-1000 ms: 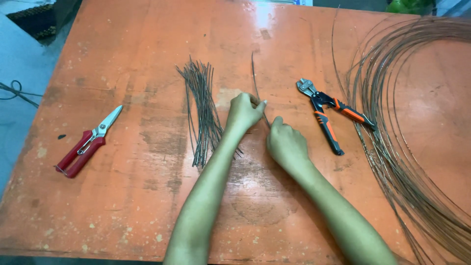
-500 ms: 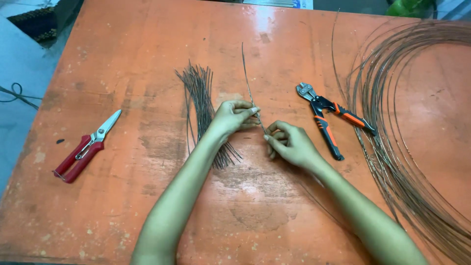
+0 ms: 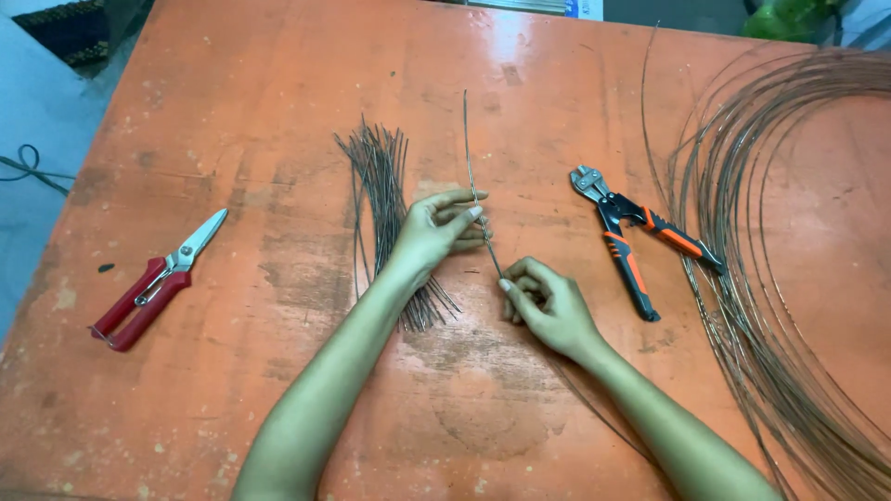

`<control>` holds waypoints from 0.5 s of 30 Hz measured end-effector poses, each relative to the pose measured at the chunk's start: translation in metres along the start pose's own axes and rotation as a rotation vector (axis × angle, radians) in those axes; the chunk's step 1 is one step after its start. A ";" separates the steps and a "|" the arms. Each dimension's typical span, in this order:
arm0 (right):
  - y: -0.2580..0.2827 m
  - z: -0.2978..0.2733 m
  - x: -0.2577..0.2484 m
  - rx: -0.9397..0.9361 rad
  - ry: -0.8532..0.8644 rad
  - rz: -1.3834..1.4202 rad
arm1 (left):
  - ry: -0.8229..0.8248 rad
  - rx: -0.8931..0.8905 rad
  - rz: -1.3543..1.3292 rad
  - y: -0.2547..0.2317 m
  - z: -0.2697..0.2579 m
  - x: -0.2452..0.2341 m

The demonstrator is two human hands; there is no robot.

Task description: Cutting thin metal wires to length using wire cutters

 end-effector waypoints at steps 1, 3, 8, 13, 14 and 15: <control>-0.001 0.000 0.002 0.003 0.003 0.001 | -0.003 -0.003 -0.002 -0.003 -0.003 0.002; -0.002 0.000 0.002 0.004 -0.014 0.019 | 0.012 0.015 -0.006 -0.013 -0.006 0.008; 0.006 -0.002 0.003 -0.034 -0.022 -0.078 | 0.004 0.066 -0.021 -0.018 -0.007 0.009; 0.012 -0.003 0.004 -0.041 -0.031 -0.104 | 0.024 0.107 -0.040 -0.029 -0.016 0.012; 0.012 -0.003 0.004 -0.043 -0.030 -0.111 | 0.025 0.117 -0.035 -0.030 -0.017 0.012; 0.012 -0.003 0.005 -0.045 -0.028 -0.118 | 0.025 0.126 -0.029 -0.031 -0.017 0.013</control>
Point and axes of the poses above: each hand's wrist, its own z-axis towards the middle knuckle, its own x-axis out of the palm, y = z × x, the point moved 6 cm from there along z, towards the middle knuckle, and after that the axes turned 10 degrees about y, right-handed, at the moved point
